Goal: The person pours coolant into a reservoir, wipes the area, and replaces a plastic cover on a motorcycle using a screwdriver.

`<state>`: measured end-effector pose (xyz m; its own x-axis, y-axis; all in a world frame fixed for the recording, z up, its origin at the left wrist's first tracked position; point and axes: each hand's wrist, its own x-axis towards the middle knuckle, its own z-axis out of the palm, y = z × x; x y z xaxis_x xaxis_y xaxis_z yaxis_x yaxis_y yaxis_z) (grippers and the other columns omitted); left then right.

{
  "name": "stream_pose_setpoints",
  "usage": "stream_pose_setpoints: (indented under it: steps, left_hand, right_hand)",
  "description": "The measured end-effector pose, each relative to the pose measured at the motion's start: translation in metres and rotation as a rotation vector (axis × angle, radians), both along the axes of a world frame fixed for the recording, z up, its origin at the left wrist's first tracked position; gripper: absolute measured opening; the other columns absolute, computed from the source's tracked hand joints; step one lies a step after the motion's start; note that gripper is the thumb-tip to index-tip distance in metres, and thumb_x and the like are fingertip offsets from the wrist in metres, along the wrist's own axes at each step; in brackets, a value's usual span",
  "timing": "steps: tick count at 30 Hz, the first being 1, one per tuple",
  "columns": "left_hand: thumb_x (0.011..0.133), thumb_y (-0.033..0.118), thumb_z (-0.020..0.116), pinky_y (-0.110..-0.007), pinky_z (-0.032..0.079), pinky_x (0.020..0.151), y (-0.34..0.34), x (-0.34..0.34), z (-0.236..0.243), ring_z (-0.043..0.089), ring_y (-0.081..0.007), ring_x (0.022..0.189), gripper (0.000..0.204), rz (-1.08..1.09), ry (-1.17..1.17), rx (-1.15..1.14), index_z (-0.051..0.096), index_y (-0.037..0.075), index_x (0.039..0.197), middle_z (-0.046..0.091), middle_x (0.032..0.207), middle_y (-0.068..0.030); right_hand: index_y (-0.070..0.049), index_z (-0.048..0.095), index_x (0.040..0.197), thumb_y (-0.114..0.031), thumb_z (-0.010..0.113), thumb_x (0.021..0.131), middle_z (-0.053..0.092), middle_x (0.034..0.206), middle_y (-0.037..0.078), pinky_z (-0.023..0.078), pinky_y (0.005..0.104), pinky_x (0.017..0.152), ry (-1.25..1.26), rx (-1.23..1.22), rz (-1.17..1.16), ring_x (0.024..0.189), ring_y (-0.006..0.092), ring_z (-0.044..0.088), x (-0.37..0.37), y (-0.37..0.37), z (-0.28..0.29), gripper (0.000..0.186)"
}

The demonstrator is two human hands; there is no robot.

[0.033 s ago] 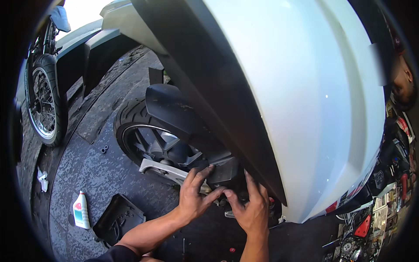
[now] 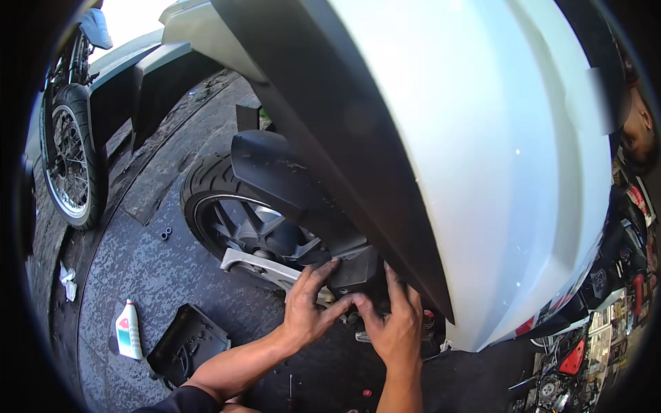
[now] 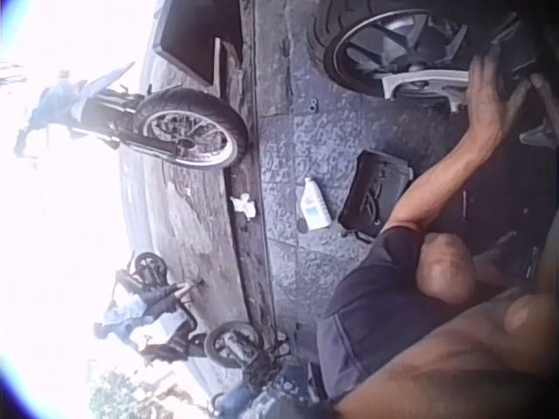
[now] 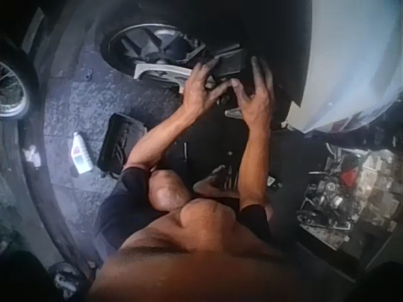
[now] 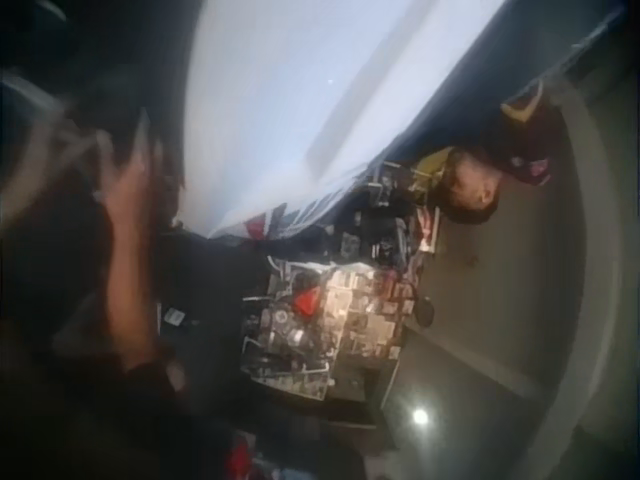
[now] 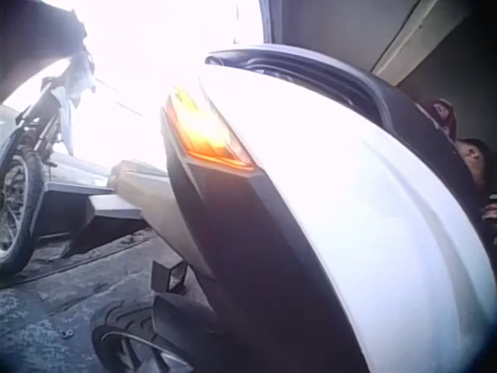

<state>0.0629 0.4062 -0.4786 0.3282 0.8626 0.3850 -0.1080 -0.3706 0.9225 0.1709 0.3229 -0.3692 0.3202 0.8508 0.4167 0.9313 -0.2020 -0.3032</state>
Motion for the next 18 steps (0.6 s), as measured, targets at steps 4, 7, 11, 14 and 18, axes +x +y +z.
stream_pose_setpoints:
  steps: [4,7,11,14,18]
  left_hand:
    - [0.086,0.018,0.078,-0.036,0.052,0.083,-0.001,-0.002,-0.005,0.064,-0.0208,0.094,0.056,-0.233,-0.217,-0.419,0.056,-0.004,0.133,0.067,0.108,-0.0143]
    - [0.095,0.017,0.064,-0.029,0.049,0.082,0.01,-0.013,-0.011,0.061,-0.0118,0.089,0.035,-0.388,-0.232,-0.651,0.063,-0.005,0.123,0.069,0.099,-0.0074]
    - [0.103,0.026,0.055,-0.031,0.05,0.084,0.01,-0.015,-0.009,0.061,-0.0119,0.089,0.036,-0.395,-0.214,-0.716,0.069,-0.005,0.113,0.07,0.096,-0.0068]
    - [0.106,0.023,0.051,-0.035,0.053,0.092,0.009,-0.014,-0.01,0.064,-0.0162,0.098,0.037,-0.446,-0.224,-0.789,0.066,-0.008,0.118,0.071,0.11,-0.0111]
    - [0.106,0.023,0.05,-0.036,0.053,0.092,0.005,-0.013,-0.005,0.064,-0.017,0.098,0.037,-0.427,-0.261,-0.828,0.067,-0.008,0.115,0.07,0.109,-0.0116]
  right_hand:
    - [0.004,0.059,0.134,-0.036,0.075,0.088,0.056,0.137,0.023,0.042,0.0457,0.108,0.068,0.036,-0.098,0.129,0.0401,0.052,-0.008,0.007,-0.006,0.063]
    - [0.003,0.058,0.136,-0.036,0.075,0.088,0.055,0.138,0.024,0.042,0.0458,0.108,0.066,0.039,-0.106,0.129,0.0401,0.052,-0.01,0.007,-0.006,0.064]
    - [0.003,0.056,0.137,-0.036,0.073,0.09,0.052,0.142,0.025,0.042,0.047,0.108,-0.021,0.03,-0.086,0.13,0.041,0.052,-0.002,0.004,-0.015,0.063]
    - [0.003,0.053,0.14,-0.038,0.07,0.093,0.051,0.142,0.025,0.042,0.0472,0.108,-0.044,0.077,-0.029,0.13,0.0421,0.052,0.005,0.005,-0.025,0.065]
    - [0.004,0.048,0.143,-0.046,0.062,0.097,0.049,0.144,0.027,0.038,0.0495,0.111,-0.109,0.057,-0.033,0.133,0.0428,0.048,0.002,0.016,-0.028,0.07]
